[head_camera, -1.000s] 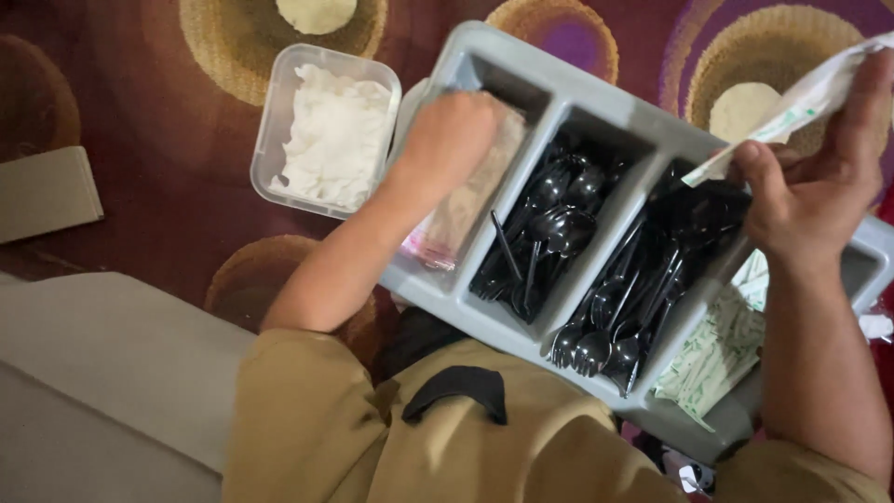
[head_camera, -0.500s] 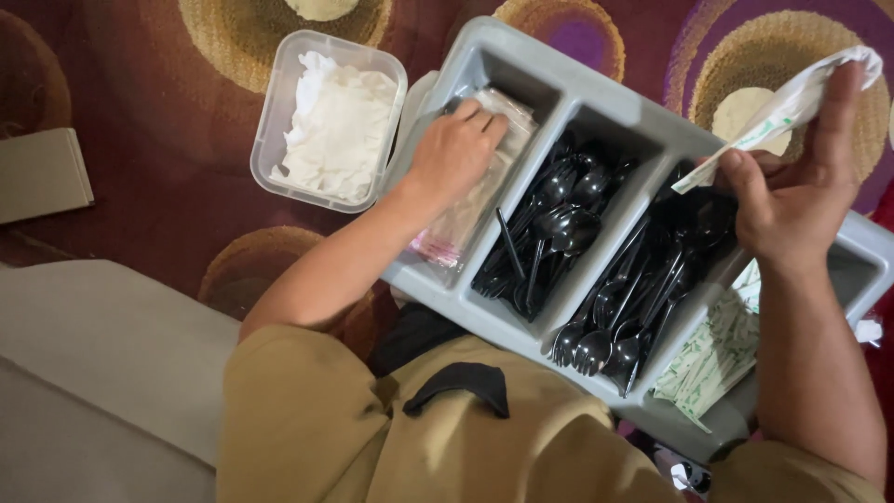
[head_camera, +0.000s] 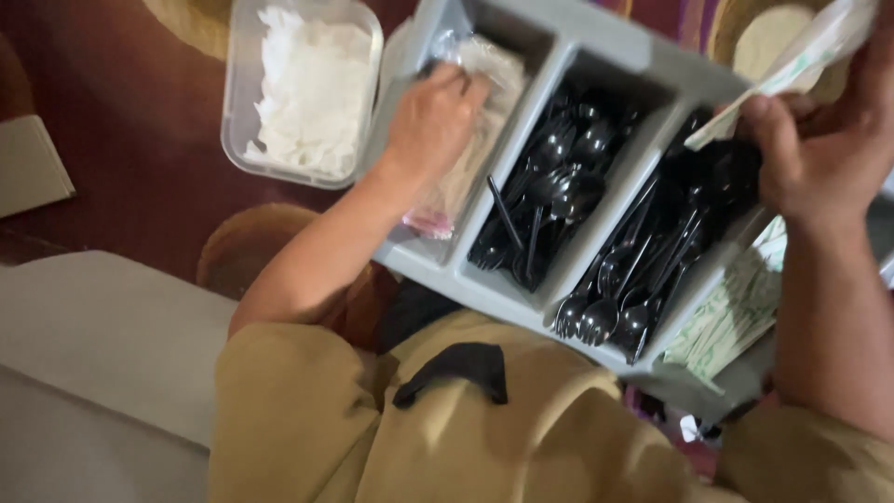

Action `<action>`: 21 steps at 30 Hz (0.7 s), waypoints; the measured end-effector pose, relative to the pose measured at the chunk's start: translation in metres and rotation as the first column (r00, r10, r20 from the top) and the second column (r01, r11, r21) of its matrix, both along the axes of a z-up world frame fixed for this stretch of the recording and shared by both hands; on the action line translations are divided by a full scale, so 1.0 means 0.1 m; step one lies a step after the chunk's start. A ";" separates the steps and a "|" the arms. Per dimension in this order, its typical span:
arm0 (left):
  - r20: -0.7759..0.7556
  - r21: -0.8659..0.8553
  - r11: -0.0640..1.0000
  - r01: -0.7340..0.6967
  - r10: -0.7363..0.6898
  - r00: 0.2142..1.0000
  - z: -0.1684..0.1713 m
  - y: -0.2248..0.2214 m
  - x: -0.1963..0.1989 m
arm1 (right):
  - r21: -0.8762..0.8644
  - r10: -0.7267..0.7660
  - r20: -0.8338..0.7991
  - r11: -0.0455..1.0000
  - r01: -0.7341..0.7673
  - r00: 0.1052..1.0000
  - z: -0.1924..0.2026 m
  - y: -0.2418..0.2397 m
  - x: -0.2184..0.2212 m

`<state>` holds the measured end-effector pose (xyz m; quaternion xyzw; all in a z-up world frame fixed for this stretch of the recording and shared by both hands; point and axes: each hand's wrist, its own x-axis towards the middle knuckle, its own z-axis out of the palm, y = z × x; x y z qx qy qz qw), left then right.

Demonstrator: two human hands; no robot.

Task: Wrapping plastic cutlery in napkins and placing them in a partitioned tray.

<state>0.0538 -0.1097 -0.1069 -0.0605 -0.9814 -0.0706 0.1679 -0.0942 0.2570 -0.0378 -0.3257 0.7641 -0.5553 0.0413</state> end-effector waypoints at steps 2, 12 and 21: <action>-0.138 -0.008 1.000 -0.008 0.007 0.990 0.03 -0.01 -0.03 | 0.003 0.007 0.133 1.000 -0.008 0.991 -0.27 0.20 -0.10; -0.027 -0.024 0.994 -0.110 0.110 0.994 0.02 0.02 0.02 | 0.003 0.074 -0.126 0.997 -0.075 0.989 0.17 -0.08 -0.01; -0.023 0.100 0.990 -0.096 0.099 0.995 0.12 0.05 0.03 | 0.019 0.020 -0.010 1.000 -0.020 1.000 0.25 -0.11 0.04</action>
